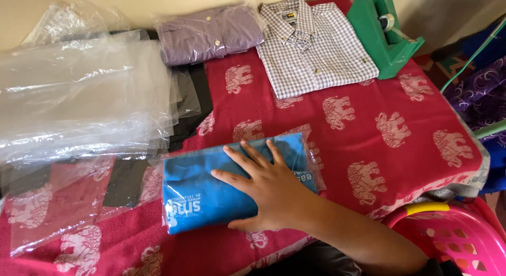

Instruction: Packing a folded blue shirt into a clear plastic bag.

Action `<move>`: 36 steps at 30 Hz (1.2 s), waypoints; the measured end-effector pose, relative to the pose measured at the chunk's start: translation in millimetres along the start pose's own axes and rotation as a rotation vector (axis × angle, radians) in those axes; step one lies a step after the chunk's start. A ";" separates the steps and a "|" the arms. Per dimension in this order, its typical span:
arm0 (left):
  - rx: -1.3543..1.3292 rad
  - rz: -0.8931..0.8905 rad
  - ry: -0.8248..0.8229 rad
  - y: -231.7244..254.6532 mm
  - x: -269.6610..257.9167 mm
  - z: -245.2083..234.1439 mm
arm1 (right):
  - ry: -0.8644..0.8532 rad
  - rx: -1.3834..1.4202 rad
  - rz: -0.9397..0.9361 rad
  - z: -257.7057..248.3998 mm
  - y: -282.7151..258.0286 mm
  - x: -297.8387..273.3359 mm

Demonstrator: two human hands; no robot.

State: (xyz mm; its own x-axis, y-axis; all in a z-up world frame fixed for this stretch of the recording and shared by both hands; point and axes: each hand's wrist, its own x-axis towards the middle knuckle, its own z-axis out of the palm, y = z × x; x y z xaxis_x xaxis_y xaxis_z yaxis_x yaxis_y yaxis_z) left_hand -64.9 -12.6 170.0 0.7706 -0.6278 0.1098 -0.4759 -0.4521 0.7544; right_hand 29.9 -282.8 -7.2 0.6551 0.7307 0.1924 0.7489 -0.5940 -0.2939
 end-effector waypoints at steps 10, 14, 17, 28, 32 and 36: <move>0.410 0.050 0.145 -95.6 63.1 73.9 | 0.168 -0.297 0.058 -4.2 13.5 -18.4; 0.882 0.069 0.237 -173.3 80.1 117.5 | 0.143 -0.269 0.097 10.0 29.6 -19.4; 0.773 0.067 0.293 -169.7 79.3 119.7 | 0.158 -0.239 0.077 5.7 30.1 -16.9; 0.769 0.039 0.282 -167.3 79.4 120.6 | 0.141 -0.211 0.076 10.7 36.1 -16.7; 0.773 0.013 0.253 -171.8 79.6 121.7 | 0.125 -0.210 0.083 11.3 37.1 -16.7; 0.766 0.002 0.242 -174.6 79.2 122.1 | 0.123 -0.195 0.090 12.1 37.0 -15.9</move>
State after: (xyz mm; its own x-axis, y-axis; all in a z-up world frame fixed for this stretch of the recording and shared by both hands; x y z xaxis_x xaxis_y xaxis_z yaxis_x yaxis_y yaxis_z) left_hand 27.5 -60.7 -32.1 0.7983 -0.5140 0.3137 -0.5683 -0.8154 0.1103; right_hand 46.0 -312.4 -32.4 0.7181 0.6327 0.2899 0.6846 -0.7171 -0.1308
